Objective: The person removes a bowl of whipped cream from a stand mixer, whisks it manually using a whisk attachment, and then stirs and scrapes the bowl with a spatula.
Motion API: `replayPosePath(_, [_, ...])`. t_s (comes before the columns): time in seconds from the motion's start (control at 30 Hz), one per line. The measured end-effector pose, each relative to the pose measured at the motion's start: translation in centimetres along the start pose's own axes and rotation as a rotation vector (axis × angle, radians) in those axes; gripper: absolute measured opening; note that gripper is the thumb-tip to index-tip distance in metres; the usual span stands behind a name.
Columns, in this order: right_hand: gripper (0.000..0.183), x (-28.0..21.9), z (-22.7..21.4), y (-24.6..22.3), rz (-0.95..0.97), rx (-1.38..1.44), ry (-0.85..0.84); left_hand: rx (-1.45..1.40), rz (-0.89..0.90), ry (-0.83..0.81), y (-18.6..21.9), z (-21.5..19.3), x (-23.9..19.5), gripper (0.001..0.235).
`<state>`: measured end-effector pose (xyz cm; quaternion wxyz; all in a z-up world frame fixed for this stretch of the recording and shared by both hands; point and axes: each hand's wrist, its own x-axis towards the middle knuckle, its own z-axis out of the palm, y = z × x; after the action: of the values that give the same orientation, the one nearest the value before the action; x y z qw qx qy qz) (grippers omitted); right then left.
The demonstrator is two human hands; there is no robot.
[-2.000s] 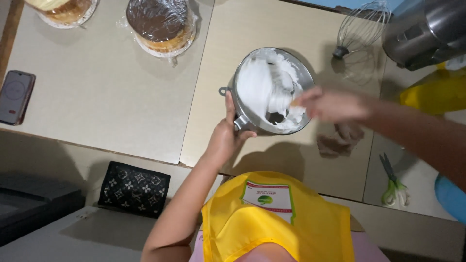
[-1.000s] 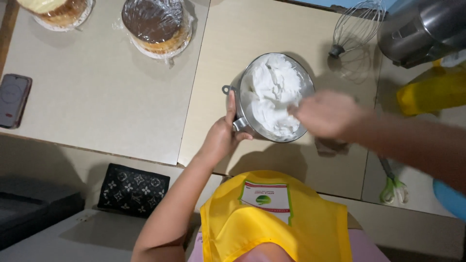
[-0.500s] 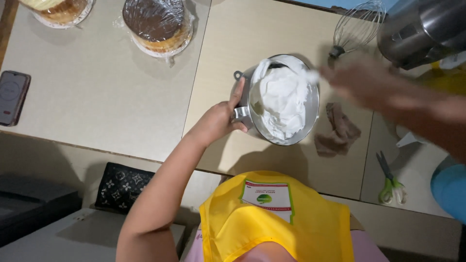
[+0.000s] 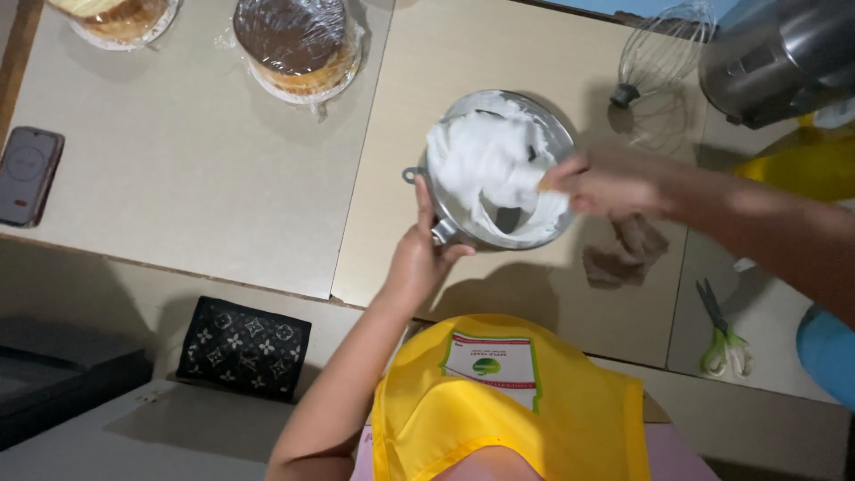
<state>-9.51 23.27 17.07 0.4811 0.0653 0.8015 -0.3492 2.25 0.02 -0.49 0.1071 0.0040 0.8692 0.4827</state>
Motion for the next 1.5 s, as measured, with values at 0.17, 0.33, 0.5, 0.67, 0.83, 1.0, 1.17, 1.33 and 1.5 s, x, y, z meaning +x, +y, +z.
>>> replayPosePath(0.17, [0.028,6.9,-0.5,7.4,-0.180,-1.033,0.396,0.125,0.051,0.138,-0.1,2.1,-0.4,0.135])
replayPosePath(0.33, [0.022,11.4,2.0,15.7,-0.661,-1.651,0.647,0.093,0.036,0.145,-1.1,3.0,-0.5,0.138])
replayPosePath(0.5, [0.023,4.7,2.0,9.4,-0.665,-1.574,0.890,-0.074,0.009,0.185,-2.2,4.6,0.9,0.140])
replayPosePath(0.67, [0.018,-3.1,4.8,3.7,-1.119,-1.116,1.258,-0.180,-0.049,0.200,-1.3,4.9,2.5,0.141])
replayPosePath(0.83, [0.019,-2.6,8.6,8.1,-1.073,-0.844,0.951,-0.257,-0.083,0.172,1.0,1.5,0.9,0.126])
replayPosePath(1.0, [0.031,-0.9,10.0,13.8,-0.856,-0.396,0.835,-0.677,-0.227,0.376,1.8,-2.5,1.7,0.069])
replayPosePath(1.17, [0.037,-2.3,10.3,14.5,-0.813,-0.107,0.742,-0.936,0.011,0.307,2.0,-2.7,5.5,0.067])
replayPosePath(1.33, [0.034,-2.2,10.3,14.6,-0.776,-0.041,0.704,-0.507,0.089,0.307,2.2,-2.9,5.2,0.069])
replayPosePath(1.5, [0.031,-3.5,10.7,13.6,-0.639,-0.090,0.651,0.275,0.284,0.430,-0.8,-3.4,6.8,0.058])
